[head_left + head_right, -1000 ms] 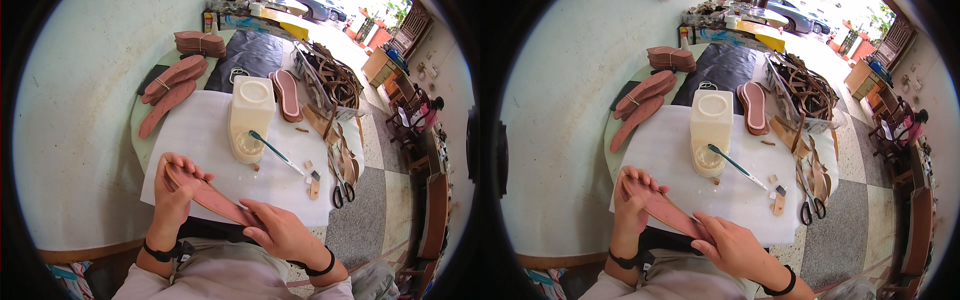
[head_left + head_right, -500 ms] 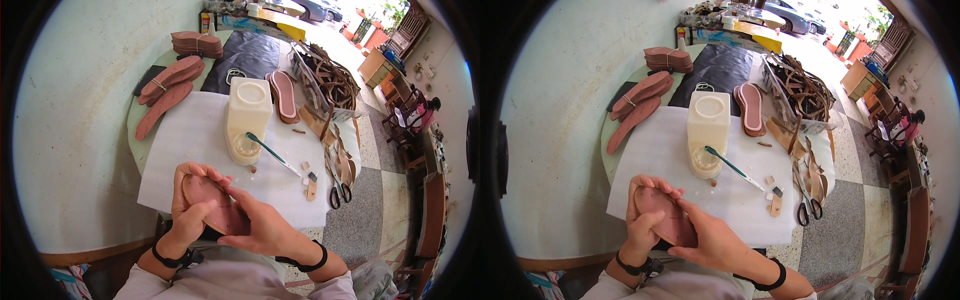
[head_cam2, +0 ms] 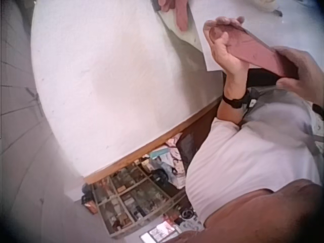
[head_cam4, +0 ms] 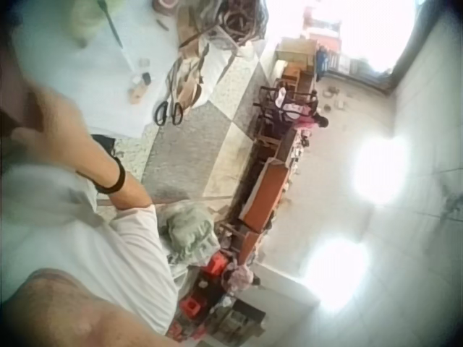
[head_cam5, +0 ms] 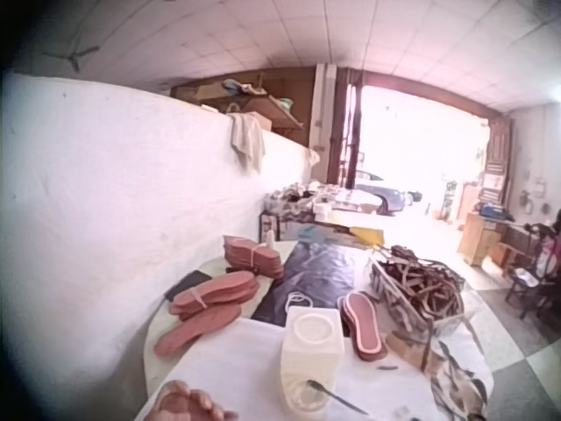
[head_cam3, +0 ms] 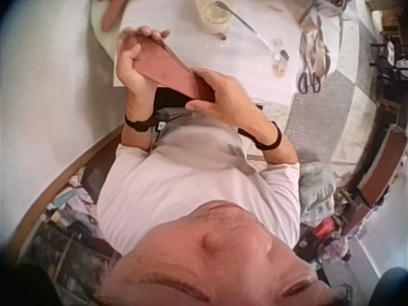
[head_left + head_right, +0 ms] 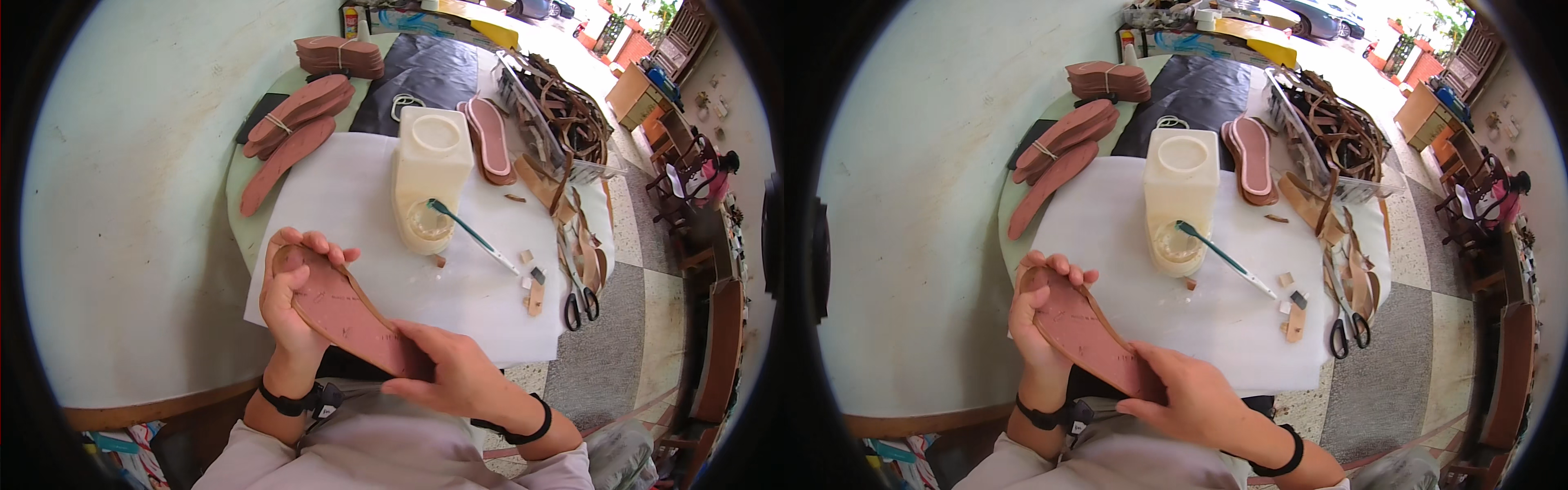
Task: Applying glue and assembling layers of a shoe insole.
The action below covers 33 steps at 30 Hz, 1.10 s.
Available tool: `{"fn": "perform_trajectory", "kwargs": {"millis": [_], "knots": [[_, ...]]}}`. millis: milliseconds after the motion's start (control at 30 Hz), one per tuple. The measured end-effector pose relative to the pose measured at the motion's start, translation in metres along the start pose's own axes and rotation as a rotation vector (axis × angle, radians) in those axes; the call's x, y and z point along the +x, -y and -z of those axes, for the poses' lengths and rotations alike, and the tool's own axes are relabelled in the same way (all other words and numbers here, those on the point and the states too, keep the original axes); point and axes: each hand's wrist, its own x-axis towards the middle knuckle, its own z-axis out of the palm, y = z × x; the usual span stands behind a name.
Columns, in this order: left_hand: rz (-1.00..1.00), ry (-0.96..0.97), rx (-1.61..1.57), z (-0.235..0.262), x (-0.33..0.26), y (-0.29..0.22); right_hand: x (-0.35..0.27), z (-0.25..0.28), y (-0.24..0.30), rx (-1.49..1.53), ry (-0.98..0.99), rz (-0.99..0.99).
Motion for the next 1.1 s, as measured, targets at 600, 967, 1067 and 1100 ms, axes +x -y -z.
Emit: {"fn": "perform_trajectory", "kwargs": {"millis": [600, 967, 1067, 1100], "knots": [[-0.032, -0.012, -0.002, -0.008, -0.007, 0.002, -0.012, -0.007, -0.013, 0.006, -0.169, 0.083], [-0.108, 0.008, 0.040, -0.019, -0.013, 0.008, -0.003, -0.004, -0.004, -0.190, -0.163, 0.080], [-0.112, -0.013, -0.001, -0.018, -0.006, -0.001, -0.009, 0.004, -0.007, 0.057, -0.096, -0.016], [-0.113, -0.022, -0.025, -0.017, -0.005, -0.003, -0.011, 0.003, -0.011, 0.195, -0.067, -0.087]]}}
